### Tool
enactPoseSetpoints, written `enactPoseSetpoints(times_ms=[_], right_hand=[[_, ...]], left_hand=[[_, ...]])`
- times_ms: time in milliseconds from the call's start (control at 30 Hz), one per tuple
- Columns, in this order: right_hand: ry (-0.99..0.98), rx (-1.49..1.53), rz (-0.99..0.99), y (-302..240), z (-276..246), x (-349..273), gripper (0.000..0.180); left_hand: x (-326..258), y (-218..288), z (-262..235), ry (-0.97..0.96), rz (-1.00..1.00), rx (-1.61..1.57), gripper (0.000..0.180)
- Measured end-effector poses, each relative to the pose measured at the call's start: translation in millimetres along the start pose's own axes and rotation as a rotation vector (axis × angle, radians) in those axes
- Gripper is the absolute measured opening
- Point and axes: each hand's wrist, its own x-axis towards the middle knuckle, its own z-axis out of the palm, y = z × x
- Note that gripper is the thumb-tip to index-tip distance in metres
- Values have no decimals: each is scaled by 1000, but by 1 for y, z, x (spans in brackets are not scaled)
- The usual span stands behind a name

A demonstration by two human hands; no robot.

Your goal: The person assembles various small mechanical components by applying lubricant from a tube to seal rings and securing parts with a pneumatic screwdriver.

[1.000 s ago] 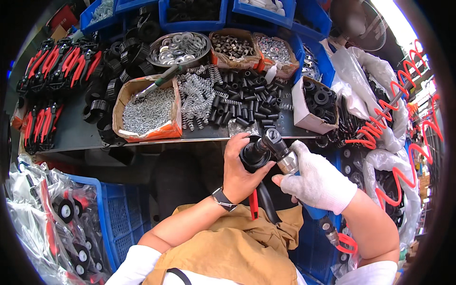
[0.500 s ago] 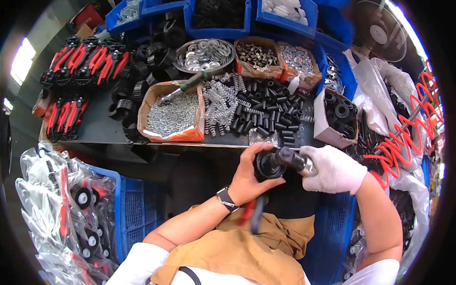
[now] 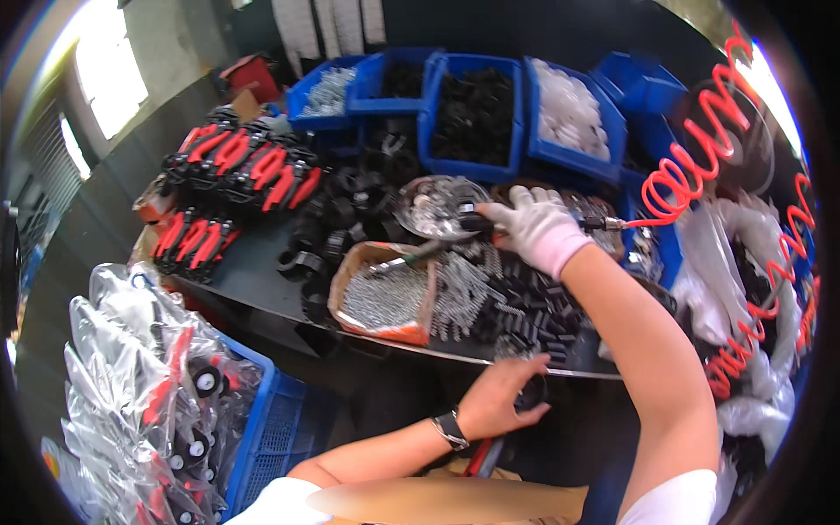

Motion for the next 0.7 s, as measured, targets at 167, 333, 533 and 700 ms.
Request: enactPoseSetpoints(times_ms=[167, 333, 533, 700], right_hand=[[-199, 103, 53, 64, 67, 39, 56], [101, 134, 120, 54, 39, 5, 45], [-221, 121, 440, -46, -33, -198, 11], [-872, 561, 421, -86, 176, -285, 34]], left_hand=[[-1, -2, 14, -13, -13, -21, 73], [-1, -2, 17, 29, 30, -24, 73], [-7, -10, 13, 80, 0, -5, 72], [-6, -8, 19, 138, 35, 54, 66]])
